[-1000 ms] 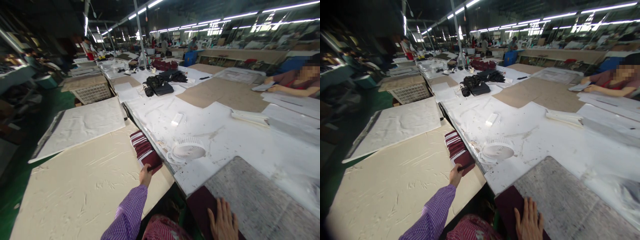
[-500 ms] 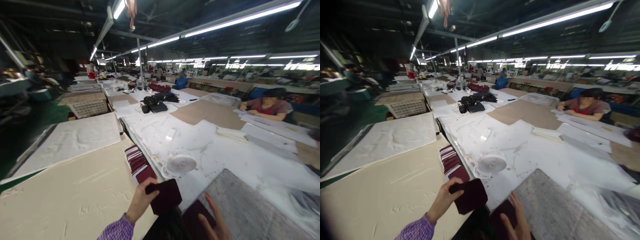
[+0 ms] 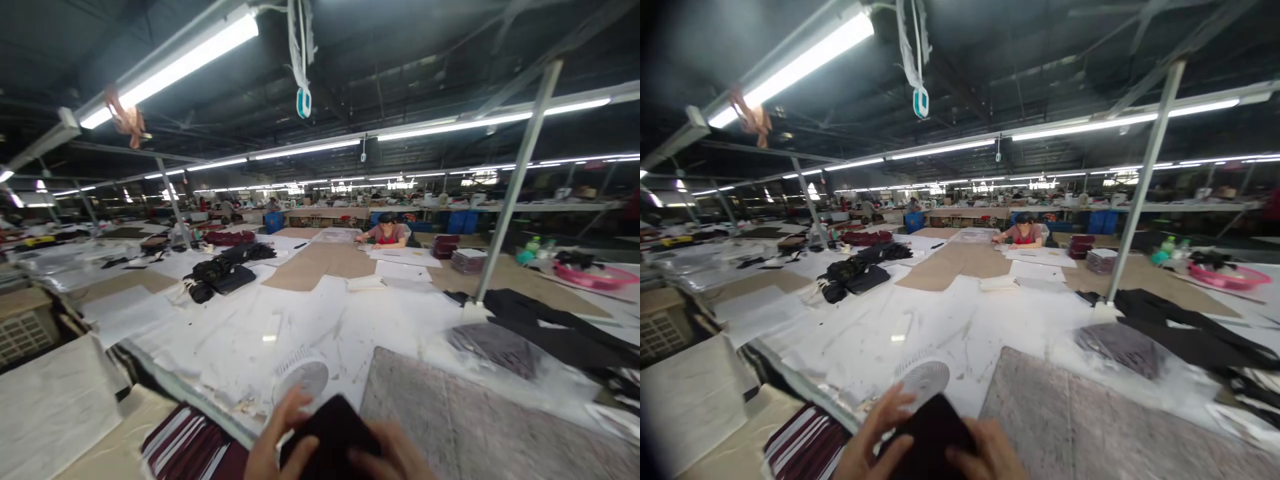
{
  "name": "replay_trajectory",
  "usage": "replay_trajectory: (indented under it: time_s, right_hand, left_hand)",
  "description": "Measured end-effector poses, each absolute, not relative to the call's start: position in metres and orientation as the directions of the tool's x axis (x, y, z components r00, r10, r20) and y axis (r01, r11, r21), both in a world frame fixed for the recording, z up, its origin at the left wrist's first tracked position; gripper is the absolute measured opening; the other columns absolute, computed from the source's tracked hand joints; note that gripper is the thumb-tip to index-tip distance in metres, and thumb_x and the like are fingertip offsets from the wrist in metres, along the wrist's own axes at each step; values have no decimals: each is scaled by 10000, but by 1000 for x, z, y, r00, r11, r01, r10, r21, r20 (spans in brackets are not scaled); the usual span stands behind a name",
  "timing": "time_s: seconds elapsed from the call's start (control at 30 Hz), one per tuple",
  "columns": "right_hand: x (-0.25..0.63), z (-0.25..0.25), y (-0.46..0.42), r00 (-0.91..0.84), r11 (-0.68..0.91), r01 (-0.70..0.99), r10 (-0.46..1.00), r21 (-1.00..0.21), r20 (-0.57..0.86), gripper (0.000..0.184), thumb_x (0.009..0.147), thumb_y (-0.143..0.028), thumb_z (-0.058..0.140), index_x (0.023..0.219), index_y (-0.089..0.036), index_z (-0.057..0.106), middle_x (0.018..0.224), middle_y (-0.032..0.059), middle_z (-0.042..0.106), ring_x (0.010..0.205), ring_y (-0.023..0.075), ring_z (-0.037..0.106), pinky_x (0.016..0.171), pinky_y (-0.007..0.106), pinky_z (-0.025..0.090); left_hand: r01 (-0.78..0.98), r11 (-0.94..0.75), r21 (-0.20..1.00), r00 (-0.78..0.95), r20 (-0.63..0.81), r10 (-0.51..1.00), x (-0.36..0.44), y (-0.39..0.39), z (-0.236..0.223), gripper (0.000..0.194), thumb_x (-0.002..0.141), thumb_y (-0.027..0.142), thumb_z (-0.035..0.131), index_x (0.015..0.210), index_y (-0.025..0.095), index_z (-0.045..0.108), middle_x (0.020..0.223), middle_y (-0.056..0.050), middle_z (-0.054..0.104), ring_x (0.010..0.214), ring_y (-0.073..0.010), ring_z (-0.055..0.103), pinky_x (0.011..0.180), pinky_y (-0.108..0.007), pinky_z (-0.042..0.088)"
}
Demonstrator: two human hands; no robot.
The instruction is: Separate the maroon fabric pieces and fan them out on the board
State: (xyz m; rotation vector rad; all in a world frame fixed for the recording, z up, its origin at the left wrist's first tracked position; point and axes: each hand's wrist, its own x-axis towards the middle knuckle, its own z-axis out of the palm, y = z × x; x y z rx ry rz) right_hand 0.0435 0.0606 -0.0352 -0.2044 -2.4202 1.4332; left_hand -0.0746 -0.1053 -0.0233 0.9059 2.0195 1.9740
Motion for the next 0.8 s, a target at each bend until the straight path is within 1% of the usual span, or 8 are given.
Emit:
replay_trajectory:
  time_s: [0.07,0.2,0.33,0.43,0.5,0.57,0.7,0.8]
  right_hand:
    - [55,-1,69,-926,105,-28,371,-994,65,310,813,-413,552,915,-151,682,785,35,708,682,196,642,598,260,493]
    - [65,34,80,-920,-179,-74,392,-981,-3,378,772,-472,610,914,-131,687,788,51,702,717,195,646,737,326,506]
    - [58,17,72,-835,64,22,551,-998,17,310,798,-428,575,826,-142,689,716,52,679,681,210,632,637,319,515]
    - [50,-6,62,-625,483,63,701,-873,342,231,816,-311,533,905,-171,694,843,83,655,775,225,611,691,338,505]
    - [49,-13,60,-517,619,42,685,-784,513,262,816,-263,512,1008,-195,676,920,96,622,827,223,595,731,344,496]
    - [54,-9,65,-574,536,-46,676,-843,461,258,806,-264,529,1012,-200,670,871,78,618,803,210,596,719,330,498]
    - [69,13,82,-909,-45,-163,396,-986,132,317,720,-311,615,995,-154,628,798,30,635,781,197,599,766,338,492]
    - [66,11,78,-835,83,-56,543,-995,92,175,714,-303,600,807,-155,611,717,19,598,697,174,564,666,299,476]
  left_hand:
    - [72,-245,967,-829,195,524,-76,-98,-2,659,670,495,679,1271,312,478,1194,-67,628,1042,-256,603,901,-346,480]
    - [-377,-292,879,-675,-45,736,-63,-77,5,787,539,624,710,1208,238,557,1173,-110,643,1124,-339,551,925,-425,475]
    - [-561,-202,803,-627,-253,737,-42,-48,-5,606,576,411,782,1111,191,602,1016,-98,712,1011,-314,629,885,-437,505]
    - [-420,-166,892,-760,-246,601,-33,-28,-15,459,568,363,796,956,170,648,903,-71,739,916,-288,669,851,-404,528]
    - [-267,-109,957,-848,-180,498,-34,-23,-23,412,557,378,796,895,181,667,864,-56,742,939,-295,659,856,-399,526]
    - [-187,-54,981,-864,-138,484,-40,-28,-29,381,551,392,791,856,187,688,879,-60,739,1004,-316,629,879,-409,512]
    - [-418,-150,896,-689,-205,695,-50,-50,-27,474,534,357,806,955,175,687,962,-90,728,1030,-336,614,905,-442,495]
    - [-578,-215,787,-631,-263,730,-47,-56,-22,595,565,305,803,1119,197,613,1007,-77,718,1032,-296,621,939,-430,477]
